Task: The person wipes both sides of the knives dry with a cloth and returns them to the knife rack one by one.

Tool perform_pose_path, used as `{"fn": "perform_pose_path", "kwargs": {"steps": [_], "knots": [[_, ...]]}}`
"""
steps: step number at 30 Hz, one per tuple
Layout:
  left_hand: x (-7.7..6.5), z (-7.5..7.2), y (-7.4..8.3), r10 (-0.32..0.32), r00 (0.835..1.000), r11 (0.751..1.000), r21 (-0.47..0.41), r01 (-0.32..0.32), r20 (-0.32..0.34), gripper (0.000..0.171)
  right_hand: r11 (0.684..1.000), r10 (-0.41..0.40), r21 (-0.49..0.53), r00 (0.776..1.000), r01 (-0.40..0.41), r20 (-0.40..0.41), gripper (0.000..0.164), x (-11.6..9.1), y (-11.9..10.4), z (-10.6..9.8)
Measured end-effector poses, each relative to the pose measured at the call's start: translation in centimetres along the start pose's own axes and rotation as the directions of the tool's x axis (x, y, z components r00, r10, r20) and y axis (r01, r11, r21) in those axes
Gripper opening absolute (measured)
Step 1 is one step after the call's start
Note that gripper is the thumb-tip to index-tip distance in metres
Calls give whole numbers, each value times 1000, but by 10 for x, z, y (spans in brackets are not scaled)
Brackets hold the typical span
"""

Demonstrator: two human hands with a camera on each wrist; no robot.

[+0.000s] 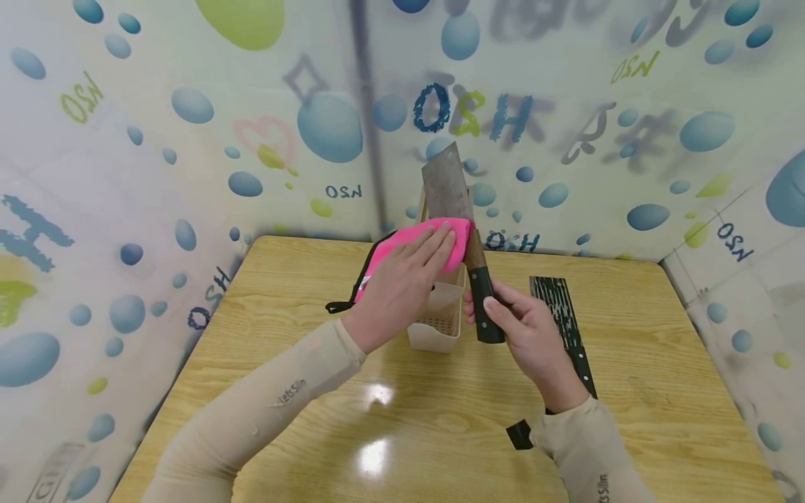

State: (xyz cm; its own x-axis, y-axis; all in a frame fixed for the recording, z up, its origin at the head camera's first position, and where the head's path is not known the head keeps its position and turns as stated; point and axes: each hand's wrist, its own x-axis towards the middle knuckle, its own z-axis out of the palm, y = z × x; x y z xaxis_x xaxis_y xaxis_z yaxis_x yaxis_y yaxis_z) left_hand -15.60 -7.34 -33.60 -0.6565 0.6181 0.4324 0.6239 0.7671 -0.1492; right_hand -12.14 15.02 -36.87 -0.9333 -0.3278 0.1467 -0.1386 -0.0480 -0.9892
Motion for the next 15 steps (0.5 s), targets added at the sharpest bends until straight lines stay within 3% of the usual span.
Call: {"fn": "perform_pose_path", "kwargs": {"steps": [5, 15], "knots": [[-1, 0, 2, -1, 1000, 1000, -17, 1, -1, 63, 999, 8, 32, 1000, -8, -3, 42, 1, 0, 2], [-3, 2, 7, 25, 998, 999, -43, -28, -63, 64, 999, 21, 38, 999, -20, -41, 42, 3, 0, 5]]}}
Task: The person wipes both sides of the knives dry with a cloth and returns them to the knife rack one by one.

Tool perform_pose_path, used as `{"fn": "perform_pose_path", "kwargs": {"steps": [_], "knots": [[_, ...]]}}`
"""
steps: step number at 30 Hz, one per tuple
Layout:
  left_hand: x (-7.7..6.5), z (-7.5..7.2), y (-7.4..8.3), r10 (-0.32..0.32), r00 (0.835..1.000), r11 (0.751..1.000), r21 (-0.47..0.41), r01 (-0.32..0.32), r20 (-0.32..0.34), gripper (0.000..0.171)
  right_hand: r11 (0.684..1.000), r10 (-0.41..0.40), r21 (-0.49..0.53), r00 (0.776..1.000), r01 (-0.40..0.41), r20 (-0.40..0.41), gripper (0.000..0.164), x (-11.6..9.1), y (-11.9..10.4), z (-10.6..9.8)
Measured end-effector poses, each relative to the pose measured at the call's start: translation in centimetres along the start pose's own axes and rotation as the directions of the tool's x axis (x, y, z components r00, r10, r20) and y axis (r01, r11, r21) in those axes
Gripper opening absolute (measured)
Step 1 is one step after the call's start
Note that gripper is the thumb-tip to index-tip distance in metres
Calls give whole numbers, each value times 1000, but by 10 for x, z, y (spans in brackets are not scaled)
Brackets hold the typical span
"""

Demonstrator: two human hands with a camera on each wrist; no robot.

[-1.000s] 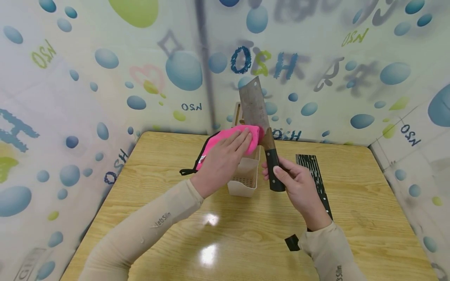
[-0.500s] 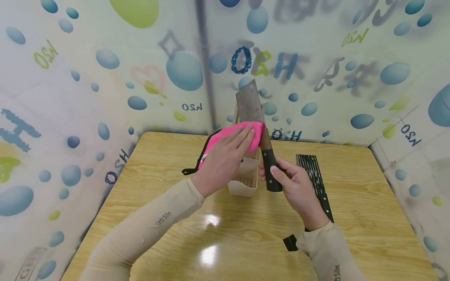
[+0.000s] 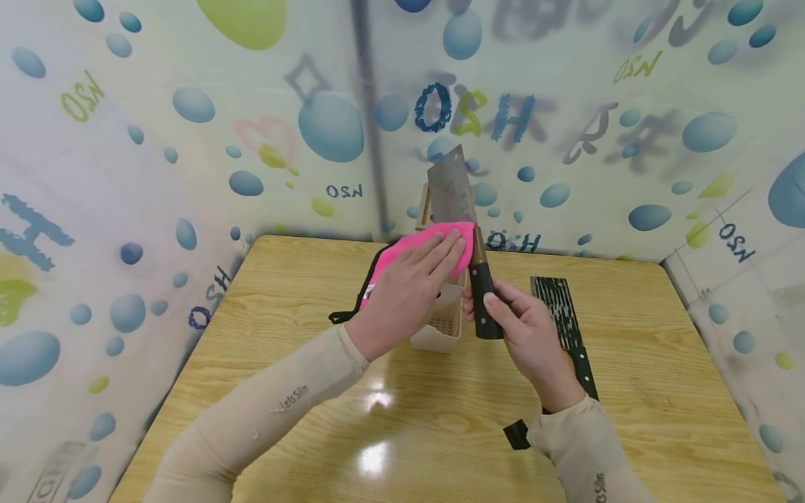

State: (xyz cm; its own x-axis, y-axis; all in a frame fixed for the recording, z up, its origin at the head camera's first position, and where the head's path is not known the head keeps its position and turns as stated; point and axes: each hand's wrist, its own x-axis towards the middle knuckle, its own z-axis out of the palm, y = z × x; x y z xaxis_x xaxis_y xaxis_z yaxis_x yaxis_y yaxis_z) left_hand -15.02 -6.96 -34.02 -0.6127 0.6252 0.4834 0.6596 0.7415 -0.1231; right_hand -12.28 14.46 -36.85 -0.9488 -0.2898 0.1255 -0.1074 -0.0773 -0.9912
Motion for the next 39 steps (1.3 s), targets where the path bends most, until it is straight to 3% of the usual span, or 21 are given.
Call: {"fn": "perform_pose_path", "kwargs": {"steps": [22, 39], "knots": [[-9, -2, 19, 71, 997, 997, 0, -71, 17, 53, 999, -31, -25, 997, 30, -72, 46, 1, 1, 0], [-16, -7, 28, 117, 993, 993, -14, -117, 32, 59, 994, -92, 43, 992, 96, -91, 48, 3, 4, -1]]}}
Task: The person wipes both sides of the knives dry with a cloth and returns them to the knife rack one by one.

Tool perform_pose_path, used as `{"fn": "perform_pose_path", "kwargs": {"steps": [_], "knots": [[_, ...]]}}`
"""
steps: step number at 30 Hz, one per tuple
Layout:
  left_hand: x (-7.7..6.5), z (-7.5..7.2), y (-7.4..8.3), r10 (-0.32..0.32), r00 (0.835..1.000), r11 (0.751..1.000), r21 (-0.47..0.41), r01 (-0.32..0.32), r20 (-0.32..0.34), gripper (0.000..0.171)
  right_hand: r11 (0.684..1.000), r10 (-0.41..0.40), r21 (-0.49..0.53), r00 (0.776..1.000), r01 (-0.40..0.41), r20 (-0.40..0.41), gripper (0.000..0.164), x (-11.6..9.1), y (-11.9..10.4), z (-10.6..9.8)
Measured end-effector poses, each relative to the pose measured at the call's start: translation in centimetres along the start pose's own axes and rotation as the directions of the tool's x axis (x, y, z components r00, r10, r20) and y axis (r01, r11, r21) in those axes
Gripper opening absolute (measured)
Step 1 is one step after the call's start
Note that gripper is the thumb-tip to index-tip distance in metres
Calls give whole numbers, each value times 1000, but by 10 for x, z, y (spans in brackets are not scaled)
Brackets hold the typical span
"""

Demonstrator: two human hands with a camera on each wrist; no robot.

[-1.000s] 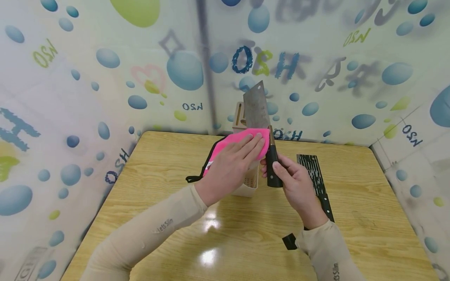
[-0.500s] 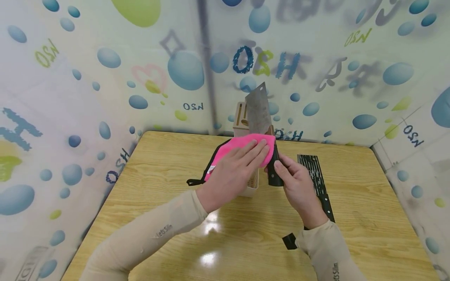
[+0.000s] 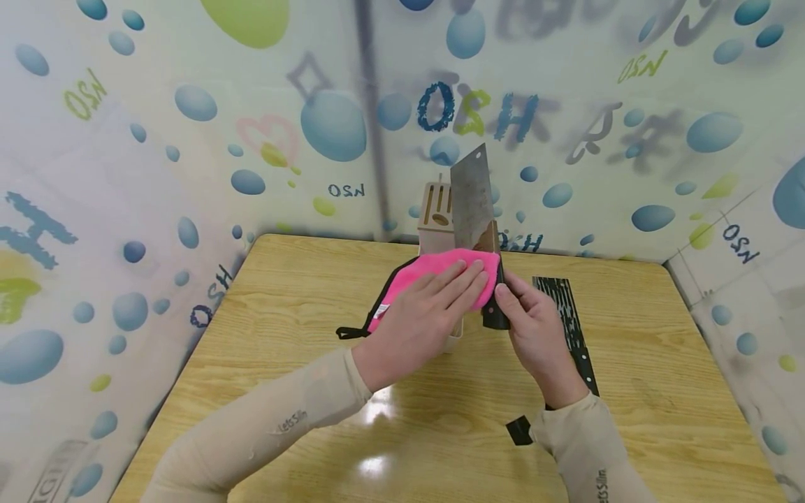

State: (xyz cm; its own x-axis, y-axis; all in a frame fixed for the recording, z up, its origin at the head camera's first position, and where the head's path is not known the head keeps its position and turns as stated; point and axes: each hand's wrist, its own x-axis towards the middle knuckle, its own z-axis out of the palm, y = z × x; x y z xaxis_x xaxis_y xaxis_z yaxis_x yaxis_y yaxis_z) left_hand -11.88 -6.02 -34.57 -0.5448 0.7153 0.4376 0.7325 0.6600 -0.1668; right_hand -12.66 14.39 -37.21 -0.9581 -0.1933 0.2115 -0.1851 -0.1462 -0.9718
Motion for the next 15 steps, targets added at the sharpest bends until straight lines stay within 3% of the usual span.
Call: {"fn": "perform_pose_path", "kwargs": {"steps": [15], "knots": [[4, 1, -3, -5, 1000, 1000, 29, 5, 2, 56, 998, 12, -57, 1000, -12, 5, 48, -1, -1, -1]]}}
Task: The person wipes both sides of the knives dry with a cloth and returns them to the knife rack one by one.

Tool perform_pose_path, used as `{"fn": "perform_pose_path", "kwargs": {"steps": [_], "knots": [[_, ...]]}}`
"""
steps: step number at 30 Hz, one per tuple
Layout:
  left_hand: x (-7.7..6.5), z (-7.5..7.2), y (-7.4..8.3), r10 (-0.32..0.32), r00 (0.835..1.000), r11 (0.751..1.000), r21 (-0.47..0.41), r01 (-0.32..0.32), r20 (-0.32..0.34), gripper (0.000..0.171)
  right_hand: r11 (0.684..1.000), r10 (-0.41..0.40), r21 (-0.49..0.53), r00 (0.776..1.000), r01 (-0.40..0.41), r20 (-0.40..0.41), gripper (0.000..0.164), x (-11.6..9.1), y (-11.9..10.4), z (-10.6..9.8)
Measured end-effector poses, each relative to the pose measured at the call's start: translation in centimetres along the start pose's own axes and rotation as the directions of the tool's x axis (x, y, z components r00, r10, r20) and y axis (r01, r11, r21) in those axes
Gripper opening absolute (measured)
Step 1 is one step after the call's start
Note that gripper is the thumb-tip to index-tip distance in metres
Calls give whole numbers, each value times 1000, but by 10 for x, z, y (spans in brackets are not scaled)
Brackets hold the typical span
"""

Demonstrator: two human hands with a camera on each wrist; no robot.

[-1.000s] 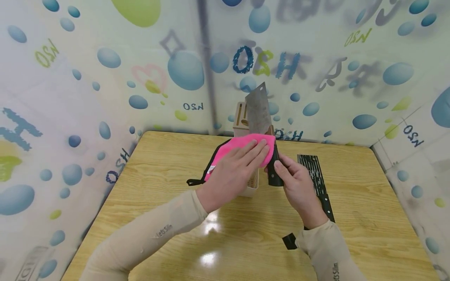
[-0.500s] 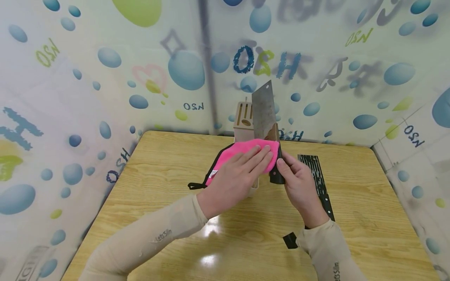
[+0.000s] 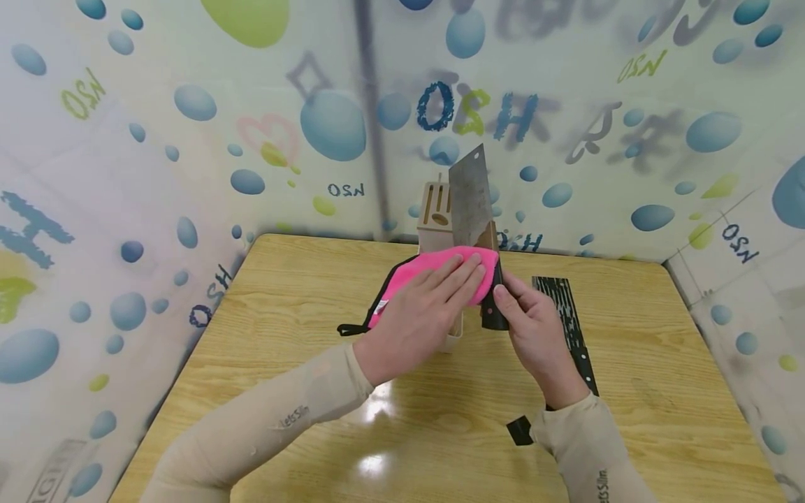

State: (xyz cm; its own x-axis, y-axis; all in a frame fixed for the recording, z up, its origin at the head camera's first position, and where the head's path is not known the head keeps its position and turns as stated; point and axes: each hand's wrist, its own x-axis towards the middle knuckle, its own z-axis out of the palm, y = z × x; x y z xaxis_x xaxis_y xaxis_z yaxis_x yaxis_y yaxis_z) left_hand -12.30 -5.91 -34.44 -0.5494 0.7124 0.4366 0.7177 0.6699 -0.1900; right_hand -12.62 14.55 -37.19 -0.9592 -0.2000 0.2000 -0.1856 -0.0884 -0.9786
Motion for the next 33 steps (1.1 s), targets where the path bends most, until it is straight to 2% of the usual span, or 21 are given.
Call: {"fn": "perform_pose_path", "kwargs": {"steps": [11, 23, 33], "knots": [[5, 0, -8, -37, 999, 998, 45, 37, -2, 51, 990, 41, -133, 999, -37, 29, 45, -2, -1, 1], [10, 0, -23, -69, 997, 996, 62, 71, -33, 55, 980, 75, -192, 992, -55, 100, 44, -4, -3, 4], [12, 0, -34, -96, 994, 993, 68, 99, -46, 69, 978, 37, -207, 986, -3, 161, 43, -5, 2, 6]]}}
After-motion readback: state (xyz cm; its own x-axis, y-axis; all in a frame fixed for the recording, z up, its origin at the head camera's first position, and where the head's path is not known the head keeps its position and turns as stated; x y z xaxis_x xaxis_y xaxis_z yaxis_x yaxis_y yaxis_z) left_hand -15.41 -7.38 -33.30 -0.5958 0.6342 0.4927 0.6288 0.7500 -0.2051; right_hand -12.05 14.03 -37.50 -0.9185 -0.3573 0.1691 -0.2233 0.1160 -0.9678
